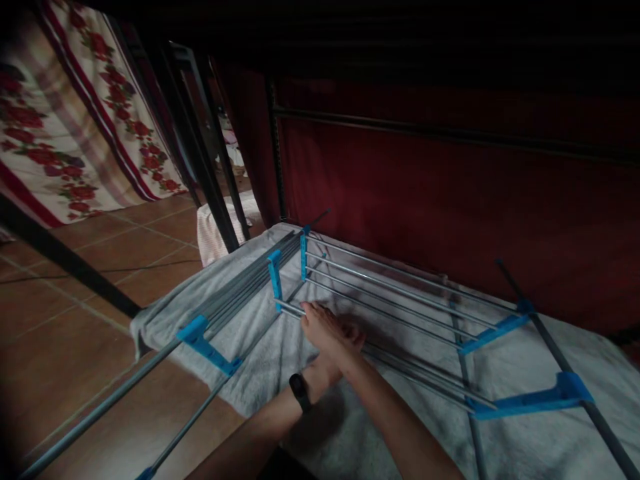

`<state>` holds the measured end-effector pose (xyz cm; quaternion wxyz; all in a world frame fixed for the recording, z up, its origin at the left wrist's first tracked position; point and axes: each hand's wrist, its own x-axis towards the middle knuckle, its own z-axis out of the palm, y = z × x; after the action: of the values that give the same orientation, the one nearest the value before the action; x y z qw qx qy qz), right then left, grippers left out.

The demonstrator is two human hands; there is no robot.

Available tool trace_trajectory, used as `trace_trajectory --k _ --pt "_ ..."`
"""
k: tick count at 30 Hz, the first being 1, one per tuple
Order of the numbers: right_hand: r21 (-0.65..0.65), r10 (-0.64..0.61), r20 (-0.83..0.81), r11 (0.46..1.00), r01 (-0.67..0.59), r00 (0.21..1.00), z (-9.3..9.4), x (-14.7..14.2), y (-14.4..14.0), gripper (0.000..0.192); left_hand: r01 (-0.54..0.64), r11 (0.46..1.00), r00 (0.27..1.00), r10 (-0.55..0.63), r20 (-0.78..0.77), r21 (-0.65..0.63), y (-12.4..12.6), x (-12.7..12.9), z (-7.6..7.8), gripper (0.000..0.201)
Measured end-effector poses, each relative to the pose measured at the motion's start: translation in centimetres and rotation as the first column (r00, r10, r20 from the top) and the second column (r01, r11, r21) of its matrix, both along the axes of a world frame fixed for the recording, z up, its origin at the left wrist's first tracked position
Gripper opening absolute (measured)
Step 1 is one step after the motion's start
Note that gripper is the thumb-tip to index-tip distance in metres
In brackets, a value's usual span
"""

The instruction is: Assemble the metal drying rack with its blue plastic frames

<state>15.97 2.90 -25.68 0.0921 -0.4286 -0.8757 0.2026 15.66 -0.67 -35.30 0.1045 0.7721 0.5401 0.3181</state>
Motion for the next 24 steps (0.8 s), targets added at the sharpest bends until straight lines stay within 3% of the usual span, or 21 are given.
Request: trace_trajectory --k 3,6,11,12,14,16,18,19,22,24 --pt "-0.074 0.100 0.071 0.993 -0.095 0.992 -0.6 -1.9 0.7 0.041 0.081 0.997 0.996 -0.080 -0.041 0.015 -0.7 -0.3 0.7 0.043" --pt "-0.068 0.111 0.077 0.992 -0.106 0.991 -1.0 -2.1 1.1 0.042 0.082 0.996 0.996 -0.082 -0.022 0.022 -1.8 -0.9 1.1 0.052" --pt "-0.036 0.112 0.093 0.993 -0.109 0.989 -1.7 -2.0 1.5 0.043 0.121 0.987 0.991 -0.126 0.046 0.109 -5.7 -4.6 -0.8 0.045" --pt "-0.023 0.105 0.087 0.994 -0.103 0.991 -1.8 -2.0 1.6 0.043 0.038 0.991 0.995 -0.050 0.088 0.128 -6.3 -5.9 -1.4 0.040" --pt "0.001 0.090 0.077 0.996 -0.090 0.993 -2.0 -2.3 1.6 0.044 -0.275 0.955 0.940 0.242 0.241 0.112 -6.8 -8.9 -2.4 0.032" --pt "0.011 0.089 0.083 0.996 -0.090 0.993 -2.0 -2.4 1.7 0.045 -0.575 0.817 0.752 0.508 0.420 0.040 -5.8 -11.9 -2.9 0.027" --pt "0.010 0.100 0.096 0.995 -0.102 0.990 -1.9 -2.5 1.7 0.046 -0.703 0.711 0.595 0.607 0.526 -0.025 -3.7 -14.5 -2.7 0.033" --pt "0.008 0.109 0.103 0.994 -0.110 0.989 -1.9 -2.5 1.8 0.046 -0.708 0.705 0.567 0.607 0.557 -0.048 -2.5 -15.5 -2.4 0.039" --pt "-0.004 0.134 0.118 0.991 -0.134 0.984 -1.9 -2.6 2.0 0.046 -0.577 0.812 0.618 0.502 0.605 -0.085 1.0 -17.3 -1.5 0.048" --pt "-0.003 0.155 0.116 0.988 -0.155 0.981 -2.0 -2.8 2.1 0.044 -0.497 0.857 0.604 0.454 0.655 -0.135 2.6 -17.8 -1.1 0.044"
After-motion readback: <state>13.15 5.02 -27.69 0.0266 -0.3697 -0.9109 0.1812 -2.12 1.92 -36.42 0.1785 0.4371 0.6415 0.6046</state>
